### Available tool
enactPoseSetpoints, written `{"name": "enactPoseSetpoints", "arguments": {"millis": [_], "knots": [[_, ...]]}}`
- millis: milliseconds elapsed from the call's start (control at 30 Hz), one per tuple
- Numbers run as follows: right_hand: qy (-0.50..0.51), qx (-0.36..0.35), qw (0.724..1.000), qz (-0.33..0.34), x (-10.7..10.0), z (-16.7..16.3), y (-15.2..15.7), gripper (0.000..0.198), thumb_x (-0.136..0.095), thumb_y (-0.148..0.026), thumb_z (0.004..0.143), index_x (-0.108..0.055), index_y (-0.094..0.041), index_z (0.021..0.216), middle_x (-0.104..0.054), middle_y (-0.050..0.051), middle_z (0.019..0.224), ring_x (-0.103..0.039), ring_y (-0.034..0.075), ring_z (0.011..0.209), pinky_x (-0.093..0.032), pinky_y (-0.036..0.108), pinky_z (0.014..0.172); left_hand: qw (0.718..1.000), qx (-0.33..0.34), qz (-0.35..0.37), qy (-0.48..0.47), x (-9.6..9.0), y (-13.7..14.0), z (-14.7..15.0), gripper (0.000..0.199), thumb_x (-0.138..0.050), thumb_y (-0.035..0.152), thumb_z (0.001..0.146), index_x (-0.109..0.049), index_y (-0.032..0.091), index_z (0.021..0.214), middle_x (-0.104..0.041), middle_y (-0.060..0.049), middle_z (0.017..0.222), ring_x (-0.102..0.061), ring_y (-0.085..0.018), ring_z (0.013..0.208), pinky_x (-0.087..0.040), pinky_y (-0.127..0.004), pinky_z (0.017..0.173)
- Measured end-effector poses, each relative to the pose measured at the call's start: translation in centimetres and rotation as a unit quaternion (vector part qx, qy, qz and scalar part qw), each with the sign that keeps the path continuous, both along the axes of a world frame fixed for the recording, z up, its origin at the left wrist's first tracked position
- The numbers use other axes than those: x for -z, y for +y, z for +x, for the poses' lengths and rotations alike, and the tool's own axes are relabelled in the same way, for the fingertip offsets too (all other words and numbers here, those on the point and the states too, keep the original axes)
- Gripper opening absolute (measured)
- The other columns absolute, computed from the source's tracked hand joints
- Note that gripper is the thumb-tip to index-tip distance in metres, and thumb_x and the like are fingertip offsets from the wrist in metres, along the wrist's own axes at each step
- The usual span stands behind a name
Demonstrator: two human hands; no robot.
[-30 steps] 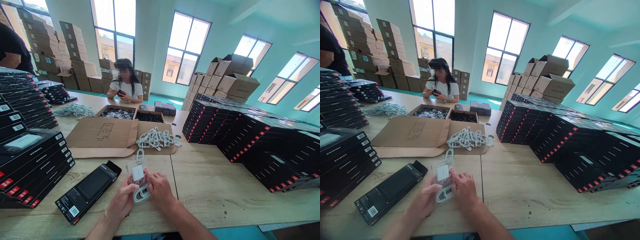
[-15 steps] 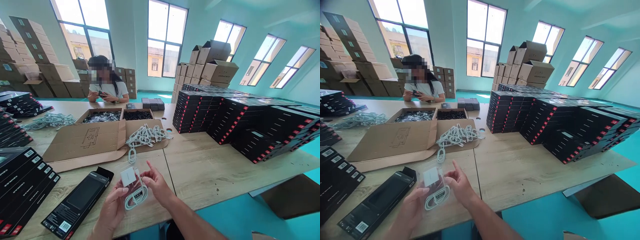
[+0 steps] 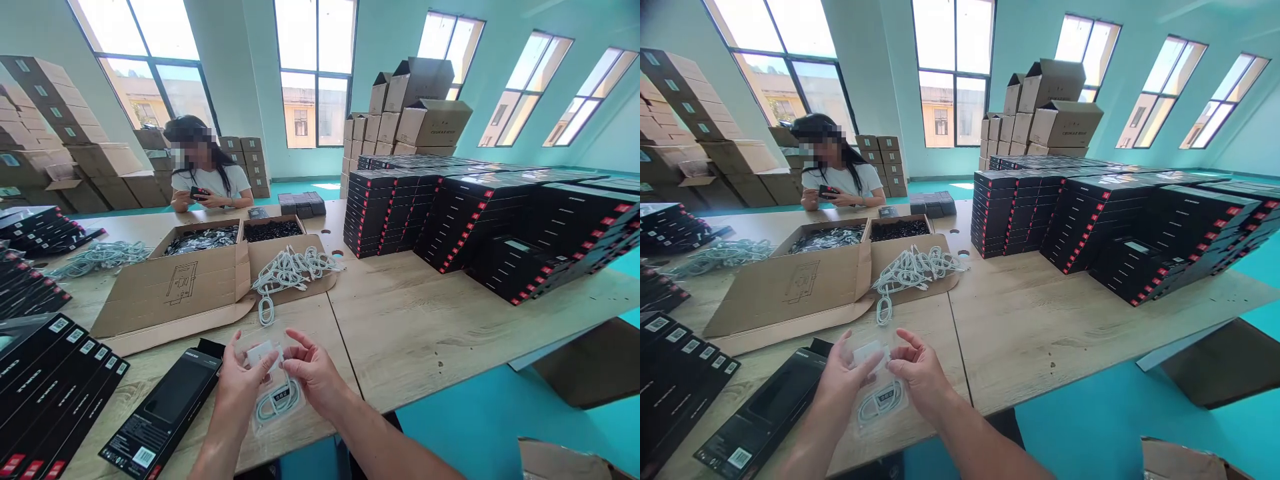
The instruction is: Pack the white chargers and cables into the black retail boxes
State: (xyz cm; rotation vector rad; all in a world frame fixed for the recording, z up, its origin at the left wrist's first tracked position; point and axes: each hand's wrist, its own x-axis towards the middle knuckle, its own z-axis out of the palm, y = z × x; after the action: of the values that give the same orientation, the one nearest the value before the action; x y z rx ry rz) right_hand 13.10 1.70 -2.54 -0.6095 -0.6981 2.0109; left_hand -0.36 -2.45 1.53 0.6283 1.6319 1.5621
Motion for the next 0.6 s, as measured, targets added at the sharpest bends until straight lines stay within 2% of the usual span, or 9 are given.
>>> {"name": "enactPoseSetpoints", "arguments": {"millis": [100,200,300,367,433,500,567,600], "knots": [[0.01,-0.012,1.0,0.007,0.2,0.2,-0.2,0.073,-0.092,-0.021,0.056,-0.066,-0.019,0.124,-0.071,-0.003,0.082,-0.066,0.013,0.072,-0.049,0.026,0.072,0.997,0.007,-0.01,0.07,0.0,0.3,-0.2,0.125,-0.097,0.032,0.054,-0.03,0.024,0.159,-0.067,-0.006,0.101,-0.065,-0.017,0.066,-0.052,-0.026,0.052],[-0.015,-0.046,0.999,0.024,0.3,0.8,0.4,0.082,-0.091,-0.029,0.061,-0.058,-0.02,0.136,-0.066,-0.006,0.077,-0.065,0.012,0.068,-0.05,0.025,0.066,0.995,0.043,-0.012,0.087,0.6,0.7,-0.4,0.126,-0.096,0.032,0.055,-0.027,0.024,0.16,-0.066,-0.003,0.091,-0.061,-0.014,0.056,-0.047,-0.024,0.047],[-0.084,-0.088,0.989,0.079,0.2,1.6,1.8,0.091,-0.083,-0.041,0.074,-0.04,-0.023,0.152,-0.059,-0.007,0.076,-0.066,0.015,0.067,-0.055,0.027,0.058,0.991,0.08,-0.027,0.104,1.5,0.9,-0.2,0.127,-0.095,0.034,0.057,-0.022,0.022,0.161,-0.065,-0.004,0.09,-0.06,-0.014,0.055,-0.045,-0.024,0.044],[-0.116,-0.123,0.979,0.116,0.0,2.3,2.8,0.089,-0.079,-0.043,0.079,-0.036,-0.025,0.155,-0.059,-0.006,0.079,-0.068,0.017,0.07,-0.057,0.028,0.054,0.987,0.106,-0.038,0.113,1.9,1.0,-0.1,0.128,-0.094,0.037,0.059,-0.019,0.022,0.161,-0.066,-0.007,0.095,-0.063,-0.016,0.059,-0.047,-0.025,0.048],[-0.128,-0.152,0.97,0.137,-0.1,2.9,3.5,0.081,-0.077,-0.041,0.08,-0.041,-0.025,0.151,-0.061,-0.005,0.083,-0.069,0.017,0.074,-0.059,0.028,0.055,0.983,0.135,-0.045,0.114,1.8,0.8,-0.4,0.126,-0.091,0.044,0.063,-0.016,0.02,0.161,-0.066,-0.014,0.109,-0.07,-0.022,0.074,-0.055,-0.031,0.059],[-0.139,-0.158,0.967,0.142,0.0,3.5,3.8,0.074,-0.075,-0.041,0.081,-0.046,-0.024,0.147,-0.063,-0.004,0.085,-0.07,0.017,0.073,-0.06,0.028,0.056,0.979,0.147,-0.037,0.136,1.4,0.6,-1.6,0.121,-0.085,0.052,0.066,-0.019,0.016,0.16,-0.06,-0.022,0.131,-0.071,-0.031,0.104,-0.058,-0.04,0.083],[-0.149,-0.148,0.968,0.135,0.2,4.1,4.0,0.072,-0.074,-0.041,0.08,-0.046,-0.025,0.145,-0.067,-0.003,0.088,-0.071,0.017,0.073,-0.058,0.027,0.055,0.961,0.122,-0.04,0.245,0.8,0.2,-3.9,0.11,-0.075,0.061,0.07,-0.028,0.014,0.157,-0.049,-0.025,0.148,-0.057,-0.038,0.13,-0.05,-0.048,0.104],[-0.151,-0.142,0.97,0.127,0.3,4.3,4.0,0.072,-0.074,-0.04,0.079,-0.046,-0.025,0.143,-0.068,-0.002,0.088,-0.072,0.018,0.073,-0.058,0.027,0.054,0.937,0.092,-0.055,0.334,0.6,0.0,-5.3,0.104,-0.068,0.066,0.072,-0.035,0.012,0.154,-0.045,-0.025,0.151,-0.049,-0.04,0.138,-0.044,-0.052,0.111]]}}
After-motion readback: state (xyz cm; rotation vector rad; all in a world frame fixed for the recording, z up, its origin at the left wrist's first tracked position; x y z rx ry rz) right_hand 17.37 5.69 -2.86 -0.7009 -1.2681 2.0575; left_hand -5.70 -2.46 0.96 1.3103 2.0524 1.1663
